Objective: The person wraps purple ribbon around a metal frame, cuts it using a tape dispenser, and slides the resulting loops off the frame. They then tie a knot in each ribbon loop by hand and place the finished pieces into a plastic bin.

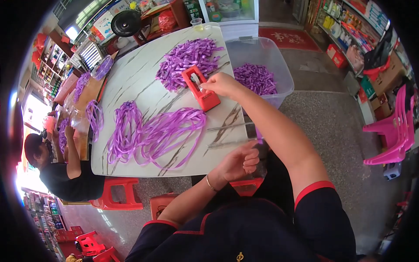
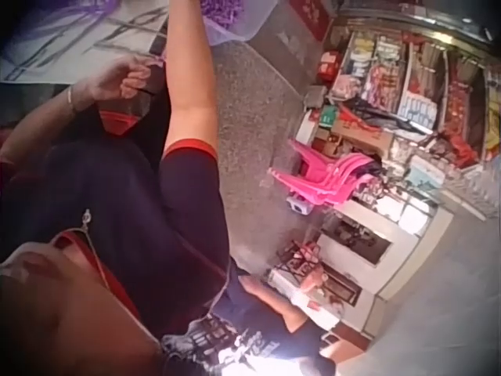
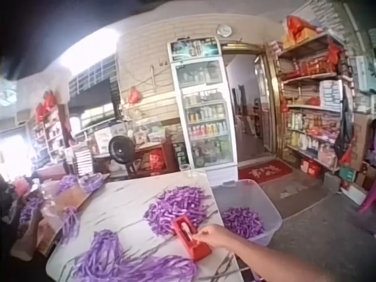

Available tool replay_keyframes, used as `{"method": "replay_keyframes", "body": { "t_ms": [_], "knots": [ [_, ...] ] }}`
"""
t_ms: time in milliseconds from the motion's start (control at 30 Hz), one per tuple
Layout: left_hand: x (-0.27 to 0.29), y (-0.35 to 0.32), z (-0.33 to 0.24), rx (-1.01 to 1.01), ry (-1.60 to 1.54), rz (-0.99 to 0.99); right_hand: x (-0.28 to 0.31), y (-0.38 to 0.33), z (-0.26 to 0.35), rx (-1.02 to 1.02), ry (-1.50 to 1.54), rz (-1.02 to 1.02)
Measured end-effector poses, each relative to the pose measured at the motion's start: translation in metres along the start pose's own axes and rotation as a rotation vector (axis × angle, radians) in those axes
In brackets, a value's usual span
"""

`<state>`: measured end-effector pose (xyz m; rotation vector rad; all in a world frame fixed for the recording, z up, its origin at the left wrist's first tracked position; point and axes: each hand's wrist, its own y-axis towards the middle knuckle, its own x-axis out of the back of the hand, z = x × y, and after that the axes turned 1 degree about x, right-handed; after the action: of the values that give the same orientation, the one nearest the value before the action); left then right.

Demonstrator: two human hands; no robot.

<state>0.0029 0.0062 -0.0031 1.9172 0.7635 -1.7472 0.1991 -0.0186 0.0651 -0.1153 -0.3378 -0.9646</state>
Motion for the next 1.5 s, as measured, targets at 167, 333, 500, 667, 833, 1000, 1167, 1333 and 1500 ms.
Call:
{"method": "replay_keyframes", "body": {
  "t_ms": [167, 333, 500, 667, 833, 1000, 1167, 1333, 1500],
  "knots": [
    [-0.005, 0.000, 0.000, -0.013, 0.022, -0.026, -0.001, 0.020, -0.012, -0.153, 0.092, 0.135],
    [-0.007, -0.003, -0.003, -0.018, 0.060, -0.049, -0.001, 0.004, 0.020, -0.256, 0.174, 0.100],
    [-0.005, -0.001, -0.002, -0.015, 0.047, -0.050, 0.006, -0.018, 0.019, -0.291, 0.213, 0.173],
    [-0.010, -0.003, -0.003, -0.014, 0.069, -0.062, -0.009, -0.054, 0.003, -0.279, 0.270, 0.133],
    [-0.009, -0.001, -0.002, -0.005, 0.076, -0.030, -0.022, -0.052, -0.020, -0.168, 0.113, -0.093],
    [-0.003, -0.004, 0.000, -0.008, 0.060, -0.041, -0.028, -0.057, -0.005, 0.053, -0.474, -0.280],
    [-0.007, -0.001, 0.000, 0.013, 0.079, -0.028, -0.014, -0.060, -0.008, 0.142, -0.888, -0.354],
    [-0.010, -0.002, -0.001, -0.035, 0.069, -0.084, 0.042, -0.078, -0.030, 0.046, -0.269, 0.088],
    [-0.006, -0.002, -0.003, -0.007, 0.072, -0.044, 0.079, -0.112, -0.011, -0.197, -0.213, 0.497]
  ]
}}
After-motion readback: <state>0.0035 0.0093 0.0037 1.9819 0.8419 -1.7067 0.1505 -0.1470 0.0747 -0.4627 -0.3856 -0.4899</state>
